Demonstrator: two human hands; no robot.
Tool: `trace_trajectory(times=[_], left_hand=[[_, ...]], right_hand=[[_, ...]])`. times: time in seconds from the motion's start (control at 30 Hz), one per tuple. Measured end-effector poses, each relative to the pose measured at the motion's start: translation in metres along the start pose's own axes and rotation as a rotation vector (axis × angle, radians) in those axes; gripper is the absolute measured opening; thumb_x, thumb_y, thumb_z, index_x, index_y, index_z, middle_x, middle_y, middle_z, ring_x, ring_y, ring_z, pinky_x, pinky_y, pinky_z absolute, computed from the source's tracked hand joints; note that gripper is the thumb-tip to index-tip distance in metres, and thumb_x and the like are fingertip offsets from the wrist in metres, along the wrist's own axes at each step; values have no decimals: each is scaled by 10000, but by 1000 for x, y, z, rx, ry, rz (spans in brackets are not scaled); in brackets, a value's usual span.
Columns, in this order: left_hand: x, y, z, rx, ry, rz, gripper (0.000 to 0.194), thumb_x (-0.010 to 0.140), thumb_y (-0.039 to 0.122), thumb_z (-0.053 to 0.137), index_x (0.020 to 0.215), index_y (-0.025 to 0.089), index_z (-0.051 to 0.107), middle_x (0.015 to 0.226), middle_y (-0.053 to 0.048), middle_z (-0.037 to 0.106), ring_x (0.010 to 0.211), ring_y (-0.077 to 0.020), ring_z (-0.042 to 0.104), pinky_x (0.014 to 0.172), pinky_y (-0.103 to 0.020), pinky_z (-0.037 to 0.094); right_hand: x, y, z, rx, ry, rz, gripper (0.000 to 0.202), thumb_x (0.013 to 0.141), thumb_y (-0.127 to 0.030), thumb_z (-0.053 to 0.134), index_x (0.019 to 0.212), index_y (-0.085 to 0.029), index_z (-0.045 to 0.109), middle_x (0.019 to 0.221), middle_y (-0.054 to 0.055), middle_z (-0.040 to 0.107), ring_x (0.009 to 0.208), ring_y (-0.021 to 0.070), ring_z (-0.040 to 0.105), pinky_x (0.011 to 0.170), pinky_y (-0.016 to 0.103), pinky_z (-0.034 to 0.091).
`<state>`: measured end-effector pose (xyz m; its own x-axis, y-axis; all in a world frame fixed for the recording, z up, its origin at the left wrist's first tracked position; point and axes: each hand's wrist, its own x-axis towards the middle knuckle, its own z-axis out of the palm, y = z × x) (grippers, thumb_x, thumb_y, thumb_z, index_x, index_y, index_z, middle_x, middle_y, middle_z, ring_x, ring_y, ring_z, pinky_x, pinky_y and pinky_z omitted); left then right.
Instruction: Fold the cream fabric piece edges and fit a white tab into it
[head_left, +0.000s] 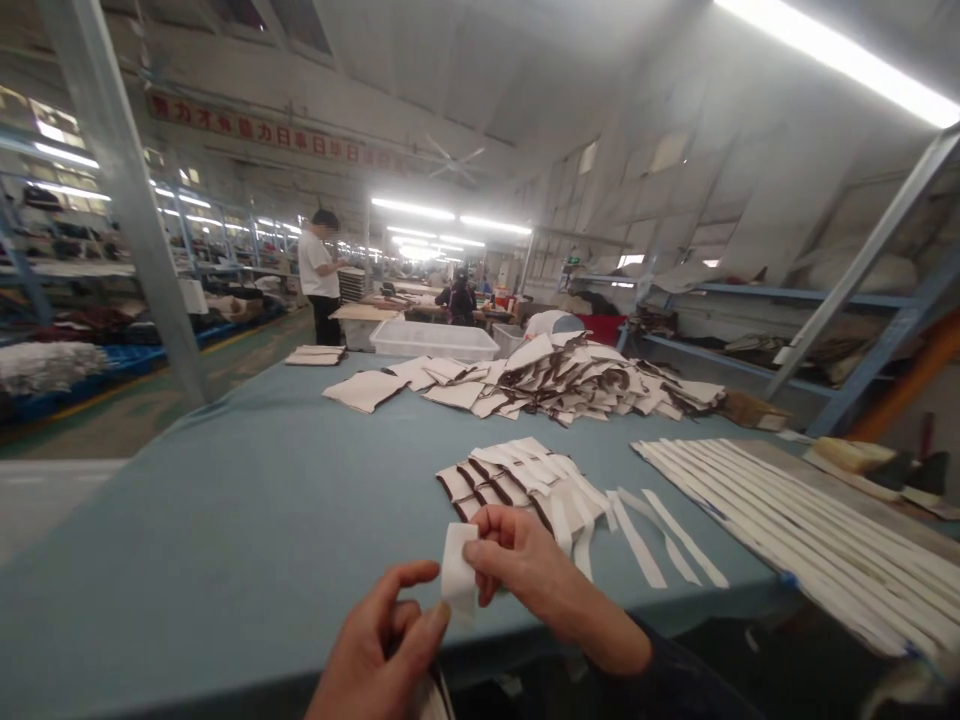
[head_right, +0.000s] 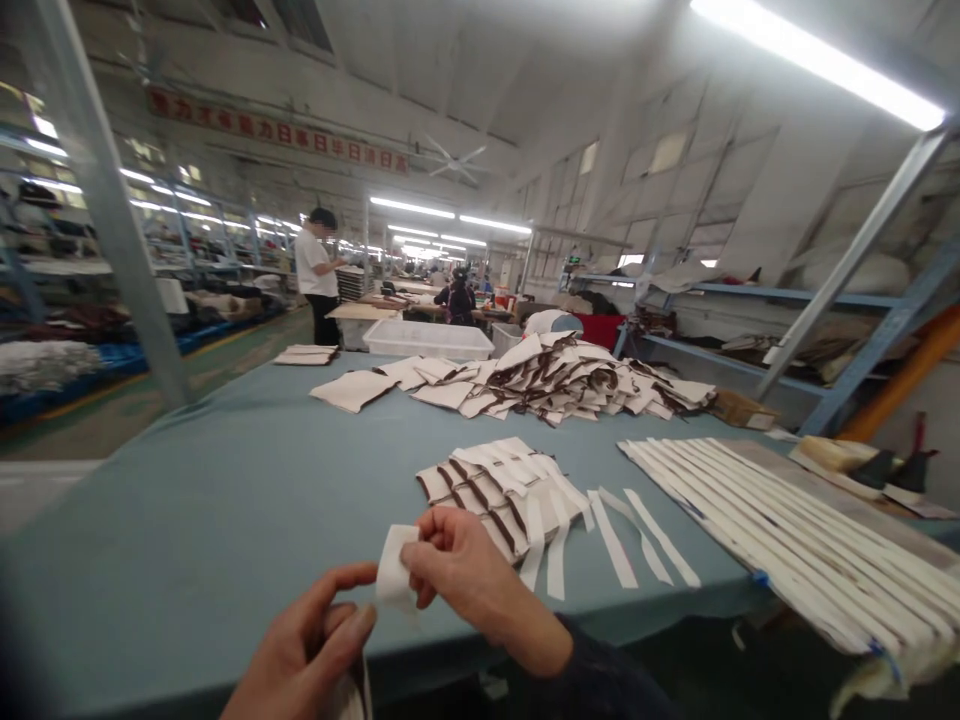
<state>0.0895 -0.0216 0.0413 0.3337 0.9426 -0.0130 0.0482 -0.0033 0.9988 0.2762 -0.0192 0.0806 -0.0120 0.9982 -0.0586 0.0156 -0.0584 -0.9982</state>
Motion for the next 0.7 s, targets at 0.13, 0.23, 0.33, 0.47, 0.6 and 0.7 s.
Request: trace_trajectory(times=[0.13, 0.23, 0.33, 0.47, 0.6, 0.7], left_hand=[[-13, 13, 22, -65, -108, -34, 583, 768, 732, 719, 781, 150, 687, 642, 19, 566, 605, -136, 465, 584, -229, 362], [-19, 14, 34, -123, -140, -33, 545, 791, 684, 730, 707, 149, 670, 631, 17, 569, 594, -131, 445, 567, -227, 354], [-21, 13, 43, -176, -138, -22, 494, 808, 635, 741, 724, 150, 694, 642, 16, 587, 596, -129, 456, 576, -220, 375], [-18, 11, 51, -180, -93, -33, 444, 822, 593, 747, 755, 156, 702, 632, 28, 567, 572, -121, 436, 565, -212, 383], [-15, 8, 54, -165, -83, -48, 475, 844, 614, 721, 730, 156, 669, 610, 41, 501, 556, -110, 400, 547, -204, 364], [-15, 2, 51, -253, -115, -118, 491, 830, 630, 737, 741, 156, 645, 605, 51, 475, 549, -100, 384, 528, -190, 347]], right_hand=[[-25, 6, -2, 13, -47, 59, 269, 634, -393, 666, 747, -187, 537, 534, -48, 564, 457, 83, 460, 494, 214, 398], [-37, 12, -7, 38, -69, 75, 249, 649, -384, 668, 738, -181, 554, 526, -50, 545, 471, 82, 441, 497, 208, 349], [-44, 19, -11, 81, -54, 54, 246, 676, -400, 670, 733, -182, 569, 525, -51, 531, 486, 91, 435, 514, 218, 342], [-48, 26, -14, 94, -24, 36, 259, 702, -419, 686, 733, -189, 571, 550, -42, 547, 512, 103, 447, 539, 234, 360], [-51, 31, -17, 81, -15, 9, 297, 720, -446, 705, 754, -190, 556, 553, -46, 537, 520, 104, 432, 547, 238, 350], [-51, 35, -19, 125, -34, -60, 284, 794, -456, 635, 806, -175, 597, 573, -30, 552, 548, 122, 459, 586, 258, 386]])
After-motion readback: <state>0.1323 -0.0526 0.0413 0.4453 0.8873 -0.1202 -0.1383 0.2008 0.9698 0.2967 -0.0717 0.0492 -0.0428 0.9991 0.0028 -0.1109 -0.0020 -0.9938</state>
